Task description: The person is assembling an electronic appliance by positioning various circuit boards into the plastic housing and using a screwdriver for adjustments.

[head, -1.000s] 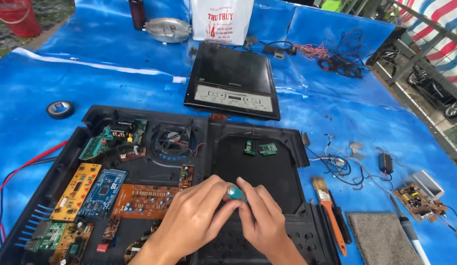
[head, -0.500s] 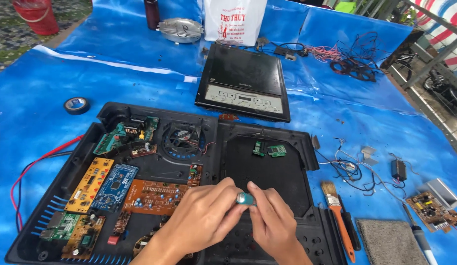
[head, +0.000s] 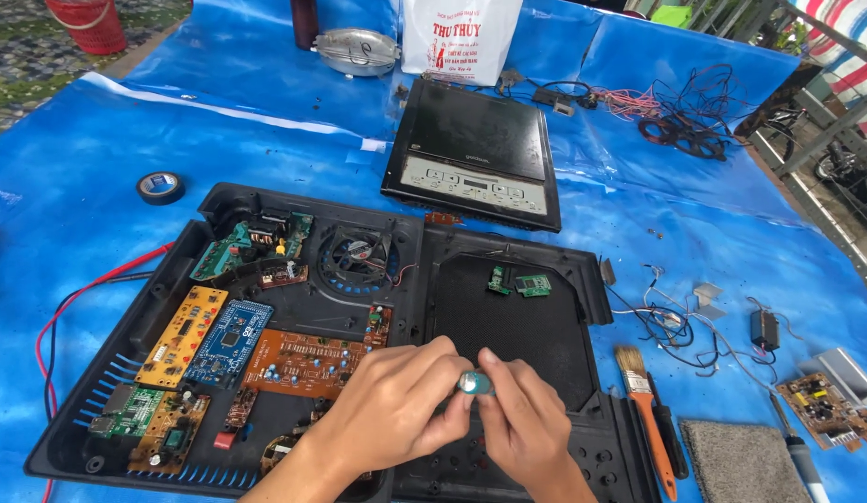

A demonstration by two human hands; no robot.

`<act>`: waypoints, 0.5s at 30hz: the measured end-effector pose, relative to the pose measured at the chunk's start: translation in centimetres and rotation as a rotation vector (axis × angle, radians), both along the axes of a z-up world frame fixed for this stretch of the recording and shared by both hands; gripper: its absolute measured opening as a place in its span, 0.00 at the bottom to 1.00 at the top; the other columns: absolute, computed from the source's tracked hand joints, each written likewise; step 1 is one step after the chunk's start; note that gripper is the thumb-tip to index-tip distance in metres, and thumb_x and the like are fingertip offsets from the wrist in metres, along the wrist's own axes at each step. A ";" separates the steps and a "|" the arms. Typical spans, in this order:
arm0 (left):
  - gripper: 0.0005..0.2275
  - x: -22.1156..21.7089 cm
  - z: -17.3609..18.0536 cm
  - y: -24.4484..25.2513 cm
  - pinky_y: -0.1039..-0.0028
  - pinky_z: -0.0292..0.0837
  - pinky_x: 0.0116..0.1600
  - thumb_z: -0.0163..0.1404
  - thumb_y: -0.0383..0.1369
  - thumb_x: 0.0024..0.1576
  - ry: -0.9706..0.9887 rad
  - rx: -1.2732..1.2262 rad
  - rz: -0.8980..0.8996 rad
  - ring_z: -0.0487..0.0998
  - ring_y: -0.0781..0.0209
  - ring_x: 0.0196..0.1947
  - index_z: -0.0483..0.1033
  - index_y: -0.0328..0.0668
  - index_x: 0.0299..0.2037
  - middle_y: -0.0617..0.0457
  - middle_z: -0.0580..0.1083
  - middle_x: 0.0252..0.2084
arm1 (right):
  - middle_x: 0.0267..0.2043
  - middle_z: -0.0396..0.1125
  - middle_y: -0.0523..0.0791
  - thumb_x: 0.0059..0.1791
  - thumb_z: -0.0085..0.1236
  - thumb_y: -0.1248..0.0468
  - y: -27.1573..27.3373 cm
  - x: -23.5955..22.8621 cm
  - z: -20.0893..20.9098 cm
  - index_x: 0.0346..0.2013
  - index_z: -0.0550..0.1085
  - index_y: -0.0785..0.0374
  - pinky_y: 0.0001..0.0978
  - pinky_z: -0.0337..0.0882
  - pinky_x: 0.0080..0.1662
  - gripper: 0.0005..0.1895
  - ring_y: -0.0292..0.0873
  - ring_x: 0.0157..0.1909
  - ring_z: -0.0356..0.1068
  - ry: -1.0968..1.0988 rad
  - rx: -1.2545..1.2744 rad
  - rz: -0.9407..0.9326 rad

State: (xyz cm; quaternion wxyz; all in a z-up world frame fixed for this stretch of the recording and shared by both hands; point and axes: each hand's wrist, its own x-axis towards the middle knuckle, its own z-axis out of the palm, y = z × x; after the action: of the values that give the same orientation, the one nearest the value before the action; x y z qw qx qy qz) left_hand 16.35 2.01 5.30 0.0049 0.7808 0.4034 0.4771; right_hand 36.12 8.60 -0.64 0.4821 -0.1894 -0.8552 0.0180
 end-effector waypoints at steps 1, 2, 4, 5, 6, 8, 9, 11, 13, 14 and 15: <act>0.08 0.0 0.1 -0.1 0.69 0.58 0.22 0.40 0.34 0.68 -0.008 0.044 0.023 0.60 0.58 0.16 0.67 0.39 0.39 0.51 0.64 0.31 | 0.44 0.73 0.52 0.58 0.49 0.63 0.0 0.0 -0.3 0.64 0.68 0.66 0.34 0.78 0.34 0.20 0.43 0.34 0.76 -0.006 0.000 0.013; 0.11 0.1 0.2 -0.1 0.70 0.57 0.22 0.38 0.35 0.68 -0.016 0.088 0.045 0.60 0.59 0.16 0.67 0.40 0.37 0.52 0.62 0.30 | 0.44 0.73 0.52 0.58 0.50 0.63 -0.1 0.1 -0.5 0.65 0.67 0.66 0.33 0.76 0.32 0.20 0.42 0.32 0.75 -0.013 -0.001 0.027; 0.11 0.1 0.3 -0.3 0.70 0.56 0.22 0.38 0.35 0.68 -0.029 0.111 0.057 0.58 0.60 0.16 0.66 0.40 0.35 0.52 0.62 0.29 | 0.44 0.73 0.52 0.57 0.51 0.64 -0.3 -0.1 -0.6 0.65 0.67 0.67 0.32 0.77 0.32 0.21 0.42 0.33 0.75 -0.024 0.001 0.036; 0.11 0.0 0.4 -0.2 0.71 0.54 0.22 0.38 0.35 0.67 -0.037 0.142 0.067 0.57 0.61 0.16 0.65 0.40 0.33 0.53 0.62 0.28 | 0.44 0.73 0.51 0.57 0.53 0.65 -0.2 -0.3 -0.6 0.64 0.67 0.68 0.31 0.77 0.32 0.22 0.41 0.34 0.75 -0.030 0.011 0.043; 0.11 0.0 0.4 -0.2 0.71 0.54 0.22 0.38 0.35 0.67 -0.037 0.141 0.068 0.57 0.61 0.16 0.65 0.40 0.33 0.53 0.62 0.28 | 0.44 0.73 0.51 0.57 0.53 0.65 -0.2 -0.2 -0.7 0.64 0.67 0.68 0.31 0.77 0.32 0.22 0.41 0.34 0.75 -0.031 0.010 0.044; 0.11 0.1 0.5 -0.4 0.72 0.54 0.22 0.38 0.35 0.67 -0.038 0.153 0.084 0.56 0.62 0.16 0.65 0.41 0.33 0.53 0.63 0.29 | 0.41 0.72 0.49 0.56 0.55 0.66 -0.2 -0.1 -0.9 0.66 0.65 0.69 0.31 0.73 0.29 0.24 0.39 0.30 0.72 -0.042 -0.019 0.069; 0.11 0.1 0.2 -0.3 0.72 0.54 0.22 0.38 0.35 0.67 -0.037 0.157 0.083 0.56 0.62 0.16 0.65 0.41 0.33 0.53 0.63 0.29 | 0.41 0.72 0.49 0.56 0.55 0.66 -0.2 -0.3 -0.7 0.66 0.65 0.69 0.31 0.73 0.29 0.24 0.39 0.30 0.72 -0.041 -0.014 0.068; 0.14 0.1 -0.3 -0.3 0.70 0.54 0.22 0.36 0.38 0.69 -0.051 0.098 0.099 0.54 0.62 0.16 0.66 0.42 0.33 0.54 0.61 0.28 | 0.44 0.73 0.49 0.56 0.54 0.64 -0.3 -0.4 -0.3 0.65 0.65 0.69 0.33 0.75 0.30 0.23 0.40 0.31 0.72 -0.049 -0.037 0.096; 0.14 0.0 0.2 -0.3 0.71 0.55 0.21 0.36 0.39 0.68 -0.070 0.110 0.104 0.57 0.62 0.15 0.67 0.42 0.33 0.54 0.62 0.27 | 0.44 0.73 0.49 0.57 0.53 0.63 -0.4 -0.5 0.0 0.64 0.66 0.69 0.33 0.76 0.30 0.22 0.40 0.30 0.72 -0.044 -0.061 0.110; 0.15 0.0 0.4 -0.3 0.72 0.56 0.20 0.36 0.39 0.68 -0.087 0.121 0.113 0.59 0.62 0.14 0.68 0.42 0.32 0.55 0.63 0.26 | 0.44 0.73 0.48 0.57 0.52 0.62 -0.4 -0.6 0.2 0.64 0.67 0.68 0.33 0.77 0.31 0.21 0.40 0.29 0.73 -0.038 -0.086 0.127; 0.15 -0.1 0.5 -0.3 0.72 0.56 0.20 0.36 0.39 0.68 -0.088 0.122 0.110 0.59 0.62 0.14 0.68 0.42 0.32 0.55 0.63 0.26 | 0.44 0.73 0.48 0.57 0.52 0.62 -0.4 -0.7 0.3 0.64 0.67 0.68 0.33 0.77 0.31 0.21 0.40 0.29 0.73 -0.039 -0.085 0.124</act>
State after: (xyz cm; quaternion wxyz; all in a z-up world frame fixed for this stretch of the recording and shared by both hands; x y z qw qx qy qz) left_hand 16.27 1.72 5.84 -0.0512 0.7347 0.4154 0.5340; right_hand 35.46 8.24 -0.30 0.4550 -0.1567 -0.8729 0.0806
